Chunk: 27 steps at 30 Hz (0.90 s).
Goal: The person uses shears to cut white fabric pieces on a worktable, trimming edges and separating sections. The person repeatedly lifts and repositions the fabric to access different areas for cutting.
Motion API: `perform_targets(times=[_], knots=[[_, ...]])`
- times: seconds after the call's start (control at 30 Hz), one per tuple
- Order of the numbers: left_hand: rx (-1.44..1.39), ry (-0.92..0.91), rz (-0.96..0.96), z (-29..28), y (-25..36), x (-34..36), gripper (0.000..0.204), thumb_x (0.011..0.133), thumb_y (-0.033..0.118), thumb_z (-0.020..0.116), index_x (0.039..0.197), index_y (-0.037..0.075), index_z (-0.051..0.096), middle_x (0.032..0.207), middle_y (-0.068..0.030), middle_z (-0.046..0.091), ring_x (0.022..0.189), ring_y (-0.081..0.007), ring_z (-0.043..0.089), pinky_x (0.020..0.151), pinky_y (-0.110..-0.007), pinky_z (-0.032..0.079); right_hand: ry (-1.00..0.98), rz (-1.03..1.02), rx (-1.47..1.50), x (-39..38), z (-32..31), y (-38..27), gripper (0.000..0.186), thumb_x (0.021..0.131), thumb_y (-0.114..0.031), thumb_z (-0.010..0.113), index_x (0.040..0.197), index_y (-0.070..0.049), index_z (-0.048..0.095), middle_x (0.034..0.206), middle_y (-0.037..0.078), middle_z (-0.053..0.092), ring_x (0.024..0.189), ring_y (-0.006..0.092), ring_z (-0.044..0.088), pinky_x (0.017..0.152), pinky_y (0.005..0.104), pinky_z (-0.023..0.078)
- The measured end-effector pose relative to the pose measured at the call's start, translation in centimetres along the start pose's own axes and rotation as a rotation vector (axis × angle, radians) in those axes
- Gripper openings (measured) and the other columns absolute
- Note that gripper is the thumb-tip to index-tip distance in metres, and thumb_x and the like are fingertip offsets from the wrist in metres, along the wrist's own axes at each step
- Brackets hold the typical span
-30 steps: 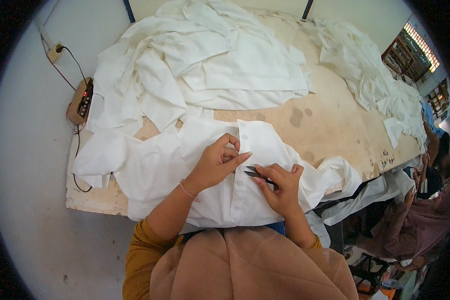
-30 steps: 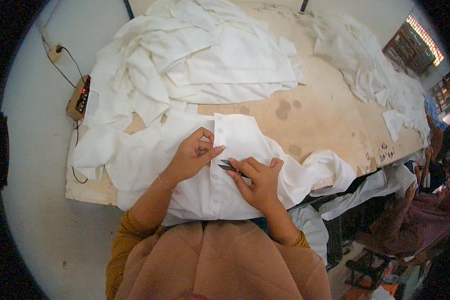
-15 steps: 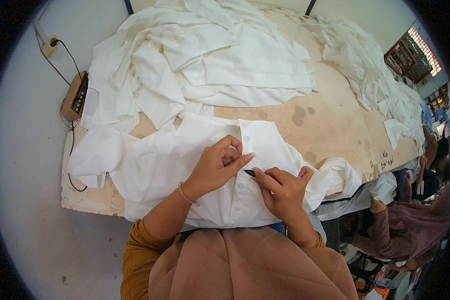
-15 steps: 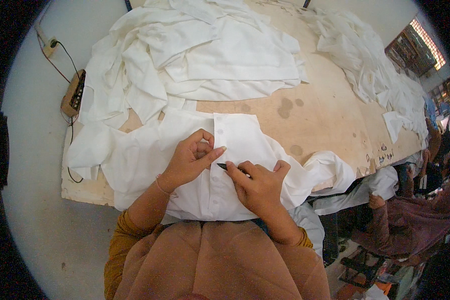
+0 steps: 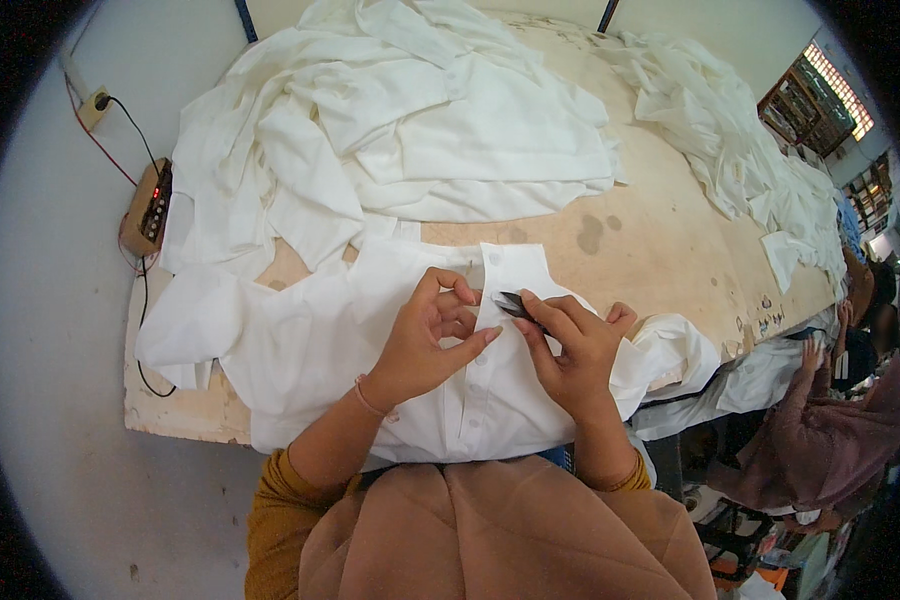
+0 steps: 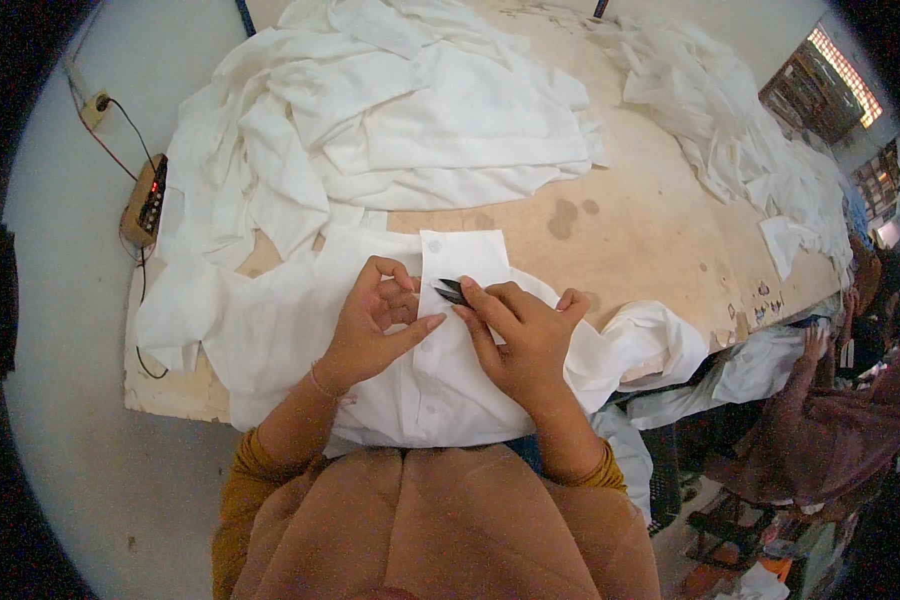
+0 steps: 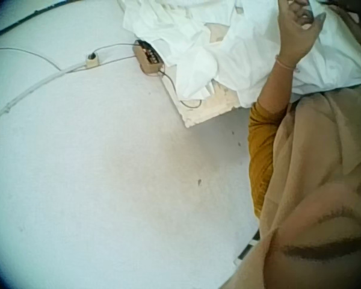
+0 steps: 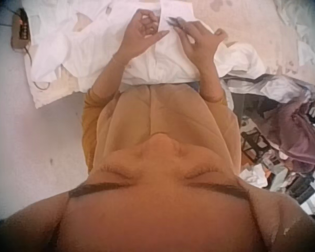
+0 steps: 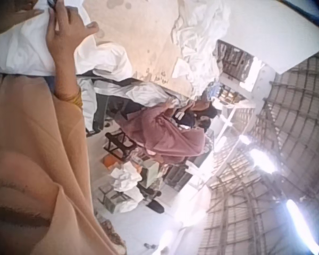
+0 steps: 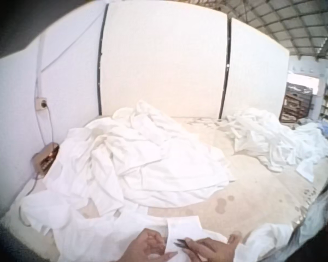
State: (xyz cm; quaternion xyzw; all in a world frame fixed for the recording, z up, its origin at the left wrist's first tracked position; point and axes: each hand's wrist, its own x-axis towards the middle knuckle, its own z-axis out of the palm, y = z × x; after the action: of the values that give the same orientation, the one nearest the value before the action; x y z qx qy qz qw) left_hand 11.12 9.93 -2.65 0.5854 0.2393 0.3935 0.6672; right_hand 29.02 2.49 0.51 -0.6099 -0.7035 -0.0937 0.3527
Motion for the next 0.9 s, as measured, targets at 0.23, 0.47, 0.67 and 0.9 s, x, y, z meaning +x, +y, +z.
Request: perform_targets(times=[0.23, 0.47, 0.67, 0.9], knots=[[0.043, -0.010, 0.041, 0.2, 0.2, -0.1, 0.041, 0.085, -0.007, 0.069, 0.109, 0.006, 0.039, 0.090, -0.0023, 0.056, 0.077, -0.0054, 0.059, 0.072, -0.022, 0.052, 0.068, -0.118, -0.139, 0.3, 0.2, -0.1, 0.025, 0.079, -0.017, 0.076, 0.104, -0.020, 0.074, 0.077, -0.006, 0.066, 0.061, 0.0098, 0.055, 0.073, 0.0407, 0.021], [0.036, -0.003, 0.084, 0.1, 0.3, -0.1, 0.051, 0.084, -0.008, 0.069, 0.115, 0.008, 0.032, 0.135, -0.0216, 0.050, 0.078, -0.0077, 0.061, 0.073, -0.023, 0.054, 0.013, 0.052, 0.102, 1.4, -0.5, 0.6, 0.021, 0.087, -0.021, 0.070, 0.107, -0.017, 0.070, 0.078, -0.005, 0.065, 0.065, 0.0121, 0.054, 0.076, 0.0397, 0.022], [0.052, -0.024, 0.118, 0.1, 0.3, -0.1, 0.051, 0.084, -0.009, 0.068, 0.114, 0.008, 0.030, 0.143, -0.0264, 0.045, 0.078, -0.0069, 0.061, 0.074, -0.023, 0.054, -0.001, 0.025, 0.082, 2.7, -0.1, 0.5, 0.020, 0.087, -0.023, 0.070, 0.106, -0.016, 0.070, 0.075, -0.005, 0.064, 0.064, 0.0130, 0.050, 0.076, 0.0394, 0.022], [0.041, -0.021, 0.121, 0.2, 0.3, 0.0, 0.052, 0.084, -0.010, 0.068, 0.115, 0.008, 0.030, 0.143, -0.0254, 0.045, 0.078, -0.0057, 0.060, 0.073, -0.023, 0.054, -0.008, 0.043, 0.069, 2.6, -0.1, 1.0, 0.017, 0.087, -0.021, 0.070, 0.104, -0.017, 0.070, 0.074, -0.005, 0.063, 0.063, 0.0134, 0.049, 0.076, 0.0389, 0.022]])
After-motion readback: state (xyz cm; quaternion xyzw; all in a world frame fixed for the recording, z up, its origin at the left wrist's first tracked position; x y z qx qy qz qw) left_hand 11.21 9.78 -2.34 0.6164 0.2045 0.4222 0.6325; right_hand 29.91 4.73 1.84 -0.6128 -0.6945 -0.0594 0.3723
